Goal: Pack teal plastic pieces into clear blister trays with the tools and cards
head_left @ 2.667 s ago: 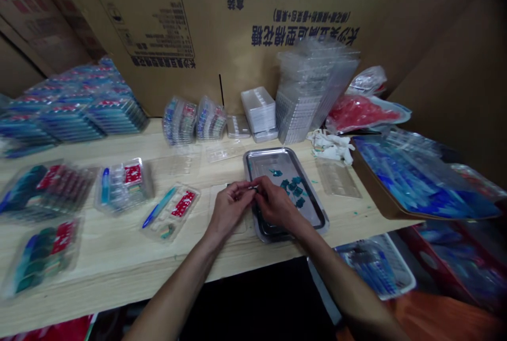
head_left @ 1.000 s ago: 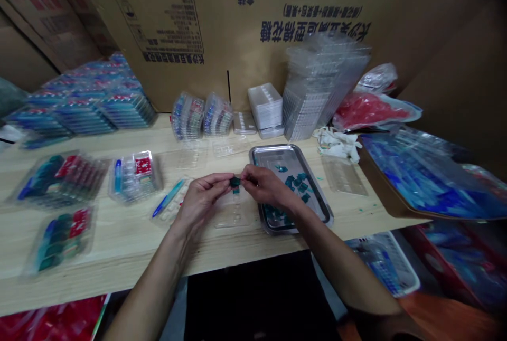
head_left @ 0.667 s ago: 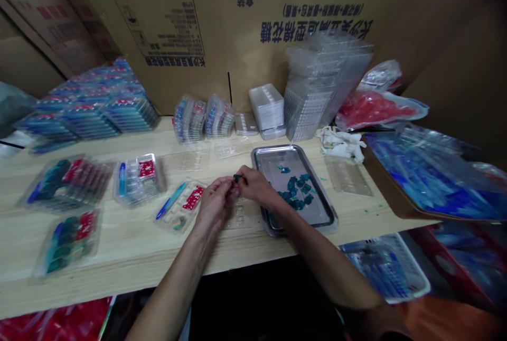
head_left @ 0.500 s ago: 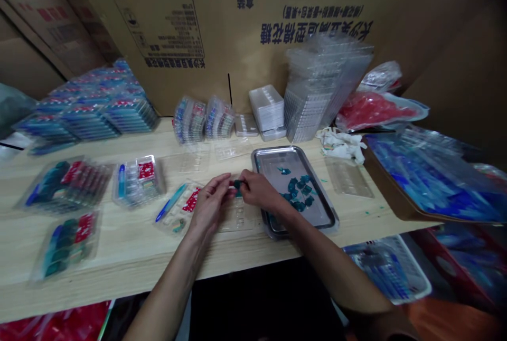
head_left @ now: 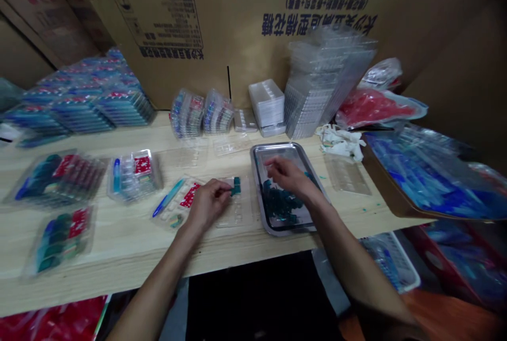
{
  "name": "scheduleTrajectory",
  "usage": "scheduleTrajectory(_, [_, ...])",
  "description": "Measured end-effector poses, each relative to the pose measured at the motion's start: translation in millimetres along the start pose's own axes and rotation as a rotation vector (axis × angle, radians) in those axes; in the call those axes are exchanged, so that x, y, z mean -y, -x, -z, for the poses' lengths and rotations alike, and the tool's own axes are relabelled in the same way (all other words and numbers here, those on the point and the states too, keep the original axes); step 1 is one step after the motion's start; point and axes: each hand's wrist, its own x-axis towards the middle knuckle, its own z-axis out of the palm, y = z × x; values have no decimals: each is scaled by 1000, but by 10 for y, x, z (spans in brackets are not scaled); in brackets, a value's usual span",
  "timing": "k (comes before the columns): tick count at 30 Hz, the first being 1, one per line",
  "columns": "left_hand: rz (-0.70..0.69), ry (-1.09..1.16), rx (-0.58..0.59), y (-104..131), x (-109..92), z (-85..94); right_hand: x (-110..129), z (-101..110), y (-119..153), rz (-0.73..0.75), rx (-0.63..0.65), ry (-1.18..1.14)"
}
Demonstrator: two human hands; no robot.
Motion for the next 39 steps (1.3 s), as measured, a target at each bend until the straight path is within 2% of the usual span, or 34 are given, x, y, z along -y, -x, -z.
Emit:
scheduleTrajectory(3, [-217, -244, 110, 19, 68, -48, -170, 192, 56, -103, -62, 33])
scheduleTrajectory(6, [-335, -312, 153, 11, 95, -103, -211, 237, 112, -138, -56, 205])
scheduleTrajectory(10, [-453, -335, 201, 38, 142, -153, -140, 92, 167, -135, -13, 534])
scheduleTrajectory(13, [-480, -367, 183, 95, 204, -185, -76, -69, 199, -70, 62, 663])
scheduleTrajectory(16, [-410, -354, 141, 125, 231, -191, -36, -169, 209, -11, 107, 761])
scheduleTrajectory(18, [-288, -261, 107, 122, 180, -179, -11, -199, 207, -18, 64, 770])
scheduleTrajectory(20, [-113, -87, 20, 110, 55, -175, 37, -231, 216, -2, -16, 683])
scheduleTrajectory(22, [76, 163, -48, 94, -119, -200, 122, -286, 245, 97, -40, 533])
scheduleTrajectory(26, [299, 606, -13, 61, -401, -308, 307, -421, 314, 281, -2, 270])
scheduleTrajectory(28, [359, 714, -41, 49, -439, -339, 332, -448, 314, 272, 9, 119])
scheduleTrajectory(32, [437, 775, -114, 58, -414, -331, 249, -442, 265, 126, 37, -103])
scheduleTrajectory(35, [415, 751, -138, 82, -424, -325, 218, -470, 261, 61, 52, -84])
scheduleTrajectory(39, [394, 673, -147, 101, -458, -305, 295, -441, 268, 135, 33, 72])
